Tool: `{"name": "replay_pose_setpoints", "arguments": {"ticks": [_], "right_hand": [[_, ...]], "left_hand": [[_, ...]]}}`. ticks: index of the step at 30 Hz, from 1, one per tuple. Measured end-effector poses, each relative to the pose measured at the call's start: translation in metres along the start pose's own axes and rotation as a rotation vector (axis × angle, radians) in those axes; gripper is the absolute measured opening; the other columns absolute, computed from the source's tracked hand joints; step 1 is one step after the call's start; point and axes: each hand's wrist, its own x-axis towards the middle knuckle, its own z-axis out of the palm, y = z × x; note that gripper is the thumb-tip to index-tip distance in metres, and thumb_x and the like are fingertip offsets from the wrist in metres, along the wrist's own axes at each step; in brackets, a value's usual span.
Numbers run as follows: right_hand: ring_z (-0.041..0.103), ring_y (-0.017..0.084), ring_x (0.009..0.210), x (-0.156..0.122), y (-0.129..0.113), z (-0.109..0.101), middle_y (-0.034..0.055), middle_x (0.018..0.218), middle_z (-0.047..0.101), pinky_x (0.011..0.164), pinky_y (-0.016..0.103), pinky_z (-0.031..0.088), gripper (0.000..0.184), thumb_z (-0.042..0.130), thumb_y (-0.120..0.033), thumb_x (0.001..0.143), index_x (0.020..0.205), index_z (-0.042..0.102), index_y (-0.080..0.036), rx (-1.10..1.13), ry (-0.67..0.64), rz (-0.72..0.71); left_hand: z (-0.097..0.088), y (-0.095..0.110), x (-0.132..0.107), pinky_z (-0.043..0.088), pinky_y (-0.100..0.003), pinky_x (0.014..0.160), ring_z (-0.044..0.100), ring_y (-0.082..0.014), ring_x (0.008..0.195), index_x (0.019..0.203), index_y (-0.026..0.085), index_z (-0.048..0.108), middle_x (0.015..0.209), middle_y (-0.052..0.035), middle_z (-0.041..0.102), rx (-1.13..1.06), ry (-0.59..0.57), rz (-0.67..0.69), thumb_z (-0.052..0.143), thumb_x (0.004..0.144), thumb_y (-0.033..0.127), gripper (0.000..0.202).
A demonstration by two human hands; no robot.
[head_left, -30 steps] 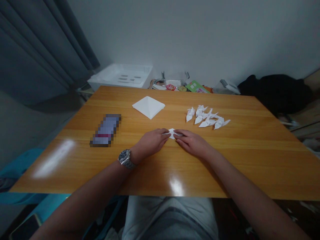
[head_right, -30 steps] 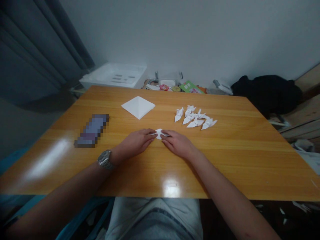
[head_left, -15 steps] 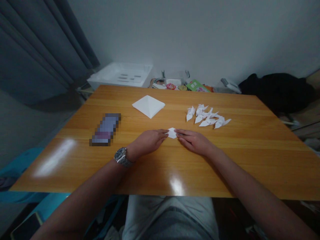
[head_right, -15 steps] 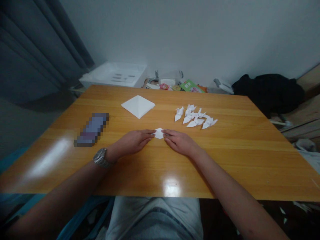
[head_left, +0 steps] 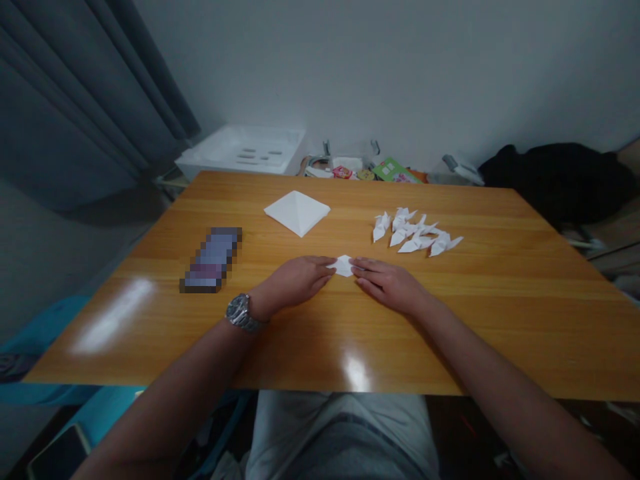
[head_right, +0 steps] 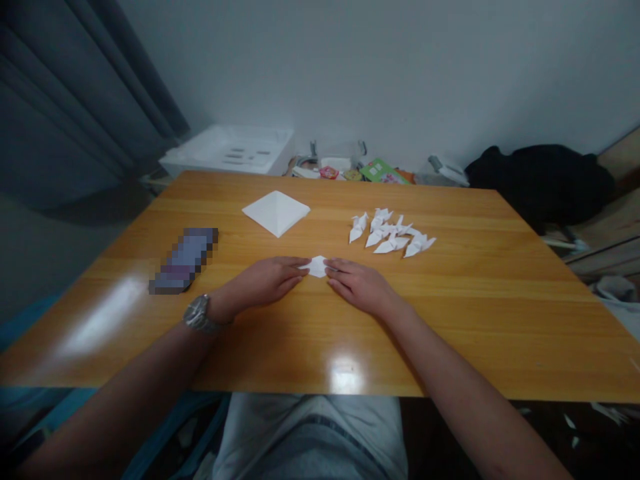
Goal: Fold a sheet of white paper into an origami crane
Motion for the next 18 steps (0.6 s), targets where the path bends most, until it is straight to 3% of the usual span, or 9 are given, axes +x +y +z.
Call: {"name": "replay_pose_setpoints", "arguments": {"ticks": [6,13,18], "right_hand": [[0.064,0.026,0.129,0.0006,-0.0004,-0.0007,0.0143,0.142,0.064,0.111,0.045,0.053,0.034,0.052,-0.028,0.104,0.130,0.070,-0.017,0.014,0.001,0.009],[0.062,0.029,0.130,0.0014,-0.0020,-0.0020,0.0163,0.144,0.062,0.111,0.050,0.052,0.036,0.055,-0.030,0.103,0.134,0.067,-0.016,-0.028,-0.029,-0.011],[0.064,0.029,0.127,0.0036,-0.0070,-0.0034,0.0169,0.140,0.065,0.110,0.050,0.052,0.036,0.053,-0.030,0.103,0.133,0.068,-0.014,-0.072,-0.030,-0.001]], "left_hand": [[-0.0026,-0.0033,-0.0015,0.052,-0.036,0.107,0.066,-0.0240,0.124,0.127,0.016,0.071,0.147,-0.0112,0.059,-0.042,-0.035,0.018,0.040,0.106,0.026,0.038],[0.0029,-0.0038,-0.0007,0.048,-0.041,0.112,0.062,-0.0264,0.129,0.125,0.013,0.071,0.146,-0.0152,0.060,0.097,0.047,0.010,0.042,0.106,0.026,0.037],[0.0057,0.0045,-0.0004,0.050,-0.042,0.107,0.062,-0.0261,0.126,0.141,0.020,0.059,0.144,-0.0122,0.060,0.161,0.074,-0.028,0.043,0.106,0.030,0.040]]}}
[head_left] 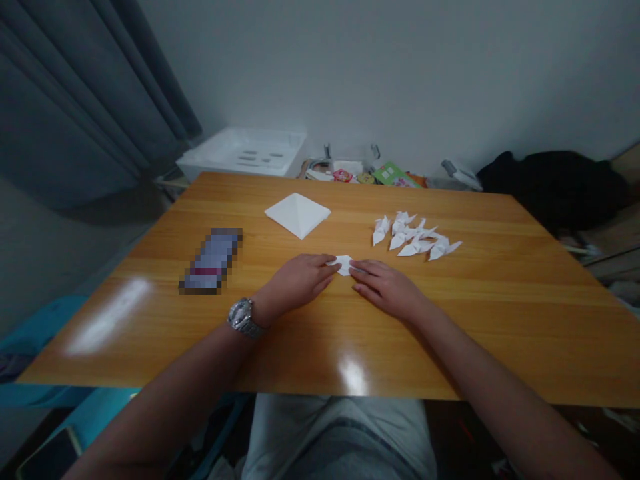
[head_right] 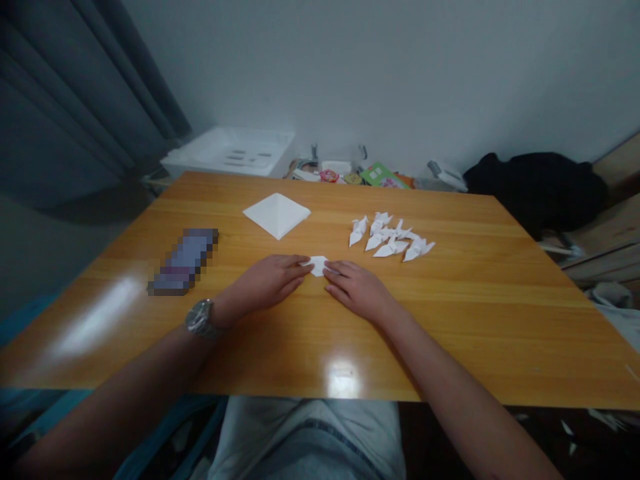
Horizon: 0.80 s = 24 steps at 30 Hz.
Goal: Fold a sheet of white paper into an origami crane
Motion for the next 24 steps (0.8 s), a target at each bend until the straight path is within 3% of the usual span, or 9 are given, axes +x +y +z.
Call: {"name": "replay_pose_setpoints", "arguments": {"ticks": [2,8,17,24], "right_hand": [[0.063,0.029,0.127,0.001,-0.001,-0.001,0.0169,0.140,0.065,0.111,0.049,0.051,0.037,0.053,-0.031,0.103,0.133,0.067,-0.014,-0.009,-0.005,0.003],[0.062,0.032,0.127,0.001,-0.001,-0.005,0.0159,0.137,0.068,0.111,0.053,0.050,0.041,0.058,-0.034,0.101,0.137,0.065,-0.016,0.038,-0.014,-0.049],[0.061,0.029,0.129,0.001,-0.013,-0.009,0.0087,0.138,0.068,0.109,0.051,0.050,0.045,0.060,-0.035,0.100,0.143,0.060,-0.025,0.190,-0.052,-0.166],[0.067,0.025,0.119,0.004,-0.004,-0.009,0.0094,0.128,0.074,0.107,0.047,0.052,0.028,0.056,-0.029,0.102,0.125,0.072,-0.021,0.212,0.059,-0.105]], "left_hand": [[0.001,0.005,0.000,0.051,-0.042,0.104,0.063,-0.0271,0.123,0.145,0.022,0.055,0.144,-0.0118,0.060,0.033,-0.024,-0.023,0.044,0.106,0.034,0.042],[0.006,0.009,-0.002,0.036,-0.047,0.119,0.049,-0.0299,0.140,0.147,0.019,0.053,0.153,-0.0167,0.049,0.042,0.008,-0.044,0.045,0.105,0.044,0.049],[0.014,0.004,0.000,0.042,-0.046,0.113,0.054,-0.0289,0.132,0.146,0.019,0.055,0.146,-0.0165,0.054,-0.047,0.070,-0.052,0.041,0.107,0.043,0.048],[0.019,-0.001,0.001,0.041,-0.048,0.115,0.050,-0.0290,0.133,0.148,0.024,0.054,0.145,-0.0159,0.051,-0.066,0.100,-0.032,0.044,0.106,0.038,0.045]]}}
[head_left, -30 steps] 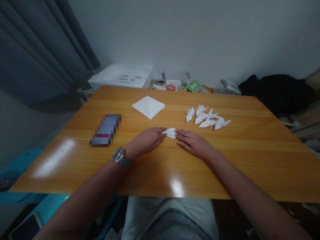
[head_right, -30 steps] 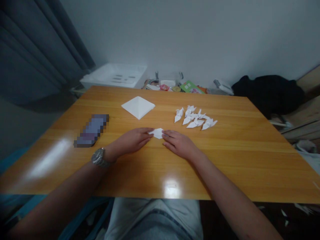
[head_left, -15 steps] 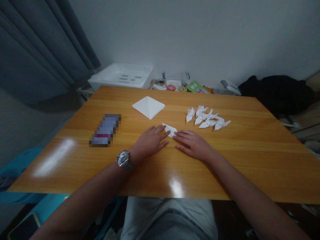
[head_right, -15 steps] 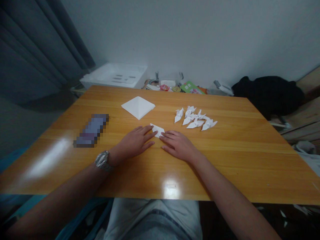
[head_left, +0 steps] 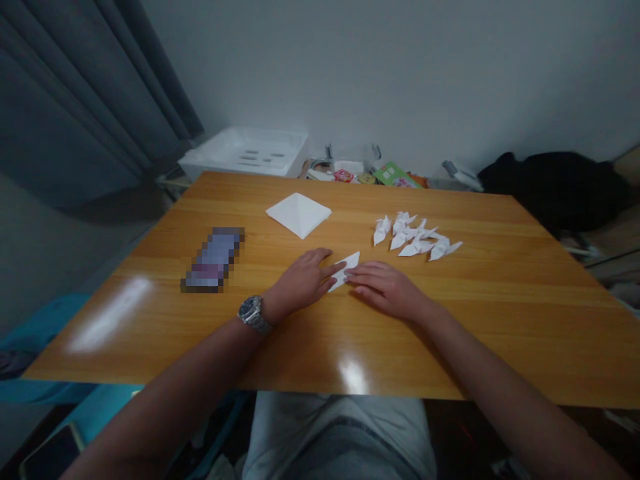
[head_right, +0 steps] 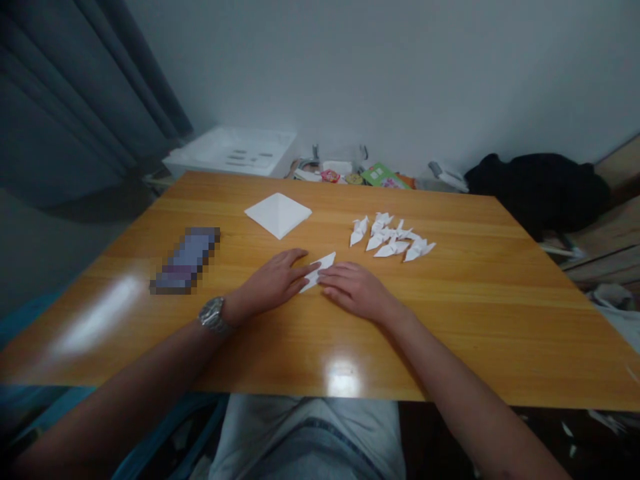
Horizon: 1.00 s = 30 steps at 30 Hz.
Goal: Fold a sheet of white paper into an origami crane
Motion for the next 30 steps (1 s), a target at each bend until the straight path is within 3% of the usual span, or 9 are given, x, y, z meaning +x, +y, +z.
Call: {"name": "replay_pose_setpoints", "arguments": {"ticks": [3,7,11,16,24,30], "right_hand": [[0.066,0.024,0.121,0.003,0.007,-0.005,0.0090,0.129,0.073,0.107,0.048,0.052,0.028,0.055,-0.027,0.103,0.126,0.071,-0.022,-0.003,0.019,0.063],[0.065,0.026,0.124,0.012,0.013,-0.009,0.0088,0.133,0.070,0.107,0.050,0.052,0.032,0.056,-0.023,0.101,0.130,0.069,-0.026,-0.014,-0.080,0.062],[0.067,0.027,0.119,0.018,0.016,-0.005,0.0122,0.128,0.072,0.104,0.049,0.054,0.028,0.058,-0.020,0.099,0.123,0.072,-0.021,-0.046,-0.135,0.051],[0.068,0.028,0.112,0.017,0.014,0.007,0.0135,0.119,0.075,0.099,0.050,0.056,0.021,0.060,-0.023,0.099,0.112,0.077,-0.020,-0.069,-0.053,0.110],[0.068,0.028,0.105,0.015,0.007,0.013,0.0128,0.111,0.075,0.096,0.045,0.056,0.019,0.060,-0.025,0.099,0.107,0.076,-0.018,-0.121,-0.014,0.129],[0.068,0.028,0.104,0.015,0.007,0.014,0.0128,0.110,0.076,0.093,0.046,0.055,0.017,0.062,-0.027,0.099,0.106,0.076,-0.020,-0.064,0.014,0.110]], "left_hand": [[0.003,-0.004,0.001,0.040,-0.049,0.116,0.048,-0.0294,0.136,0.149,0.028,0.053,0.147,-0.0160,0.049,0.009,-0.003,0.019,0.044,0.106,0.036,0.045],[0.002,-0.008,0.003,0.033,-0.055,0.119,0.047,-0.0283,0.137,0.147,0.032,0.055,0.147,-0.0133,0.051,0.014,-0.013,0.031,0.046,0.106,0.034,0.042],[-0.005,-0.009,0.005,0.034,-0.054,0.119,0.050,-0.0279,0.135,0.139,0.031,0.064,0.145,-0.0123,0.055,0.008,-0.027,0.006,0.051,0.104,0.031,0.037],[-0.009,-0.006,0.007,0.045,-0.046,0.109,0.056,-0.0274,0.124,0.131,0.026,0.069,0.136,-0.0119,0.062,-0.027,-0.011,0.002,0.050,0.104,0.032,0.034],[-0.005,0.007,0.009,0.047,-0.042,0.099,0.059,-0.0264,0.110,0.125,0.019,0.069,0.120,-0.0107,0.065,-0.005,-0.023,0.034,0.055,0.102,0.042,0.036],[-0.001,0.007,0.011,0.047,-0.039,0.095,0.059,-0.0245,0.104,0.117,0.019,0.072,0.114,-0.0100,0.066,0.010,-0.012,0.014,0.053,0.103,0.038,0.030]]}}
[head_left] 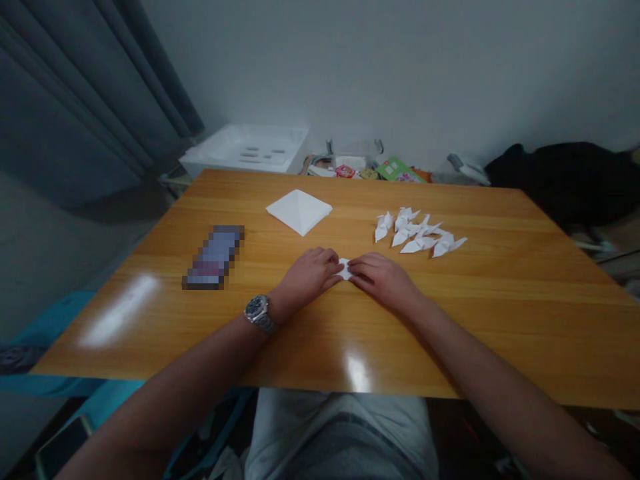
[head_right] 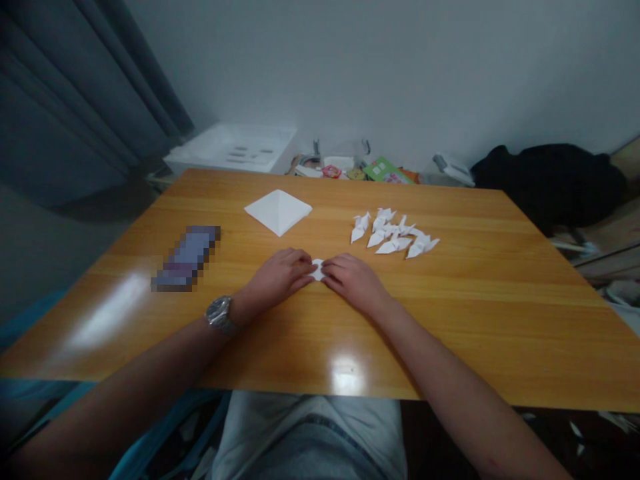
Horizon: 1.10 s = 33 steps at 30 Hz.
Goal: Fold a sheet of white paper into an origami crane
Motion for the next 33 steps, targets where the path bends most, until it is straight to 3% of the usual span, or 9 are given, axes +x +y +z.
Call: {"name": "replay_pose_setpoints", "arguments": {"ticks": [4,13,33], "right_hand": [[0.069,0.026,0.104,0.000,0.000,0.002,0.0107,0.110,0.077,0.093,0.044,0.056,0.017,0.061,-0.026,0.099,0.107,0.076,-0.022,0.070,0.016,-0.020],[0.070,0.025,0.102,-0.002,0.002,0.005,0.0093,0.109,0.077,0.091,0.042,0.056,0.011,0.066,-0.023,0.096,0.102,0.075,-0.021,0.135,0.050,0.079],[0.068,0.023,0.095,0.008,-0.005,0.004,0.0084,0.100,0.076,0.087,0.037,0.051,0.008,0.063,-0.020,0.096,0.095,0.071,-0.019,0.274,0.066,0.262]], "left_hand": [[-0.001,0.000,0.000,0.046,-0.040,0.094,0.059,-0.0251,0.104,0.117,0.020,0.073,0.115,-0.0102,0.066,0.008,-0.007,0.003,0.049,0.105,0.039,0.033],[-0.001,0.004,0.000,0.050,-0.035,0.089,0.062,-0.0224,0.101,0.116,0.020,0.071,0.112,-0.0085,0.067,-0.103,0.003,-0.008,0.052,0.104,0.037,0.028],[0.012,0.006,0.006,0.052,-0.030,0.083,0.064,-0.0187,0.091,0.090,0.018,0.071,0.098,-0.0051,0.066,-0.424,0.163,-0.251,0.063,0.095,0.026,0.012]]}}
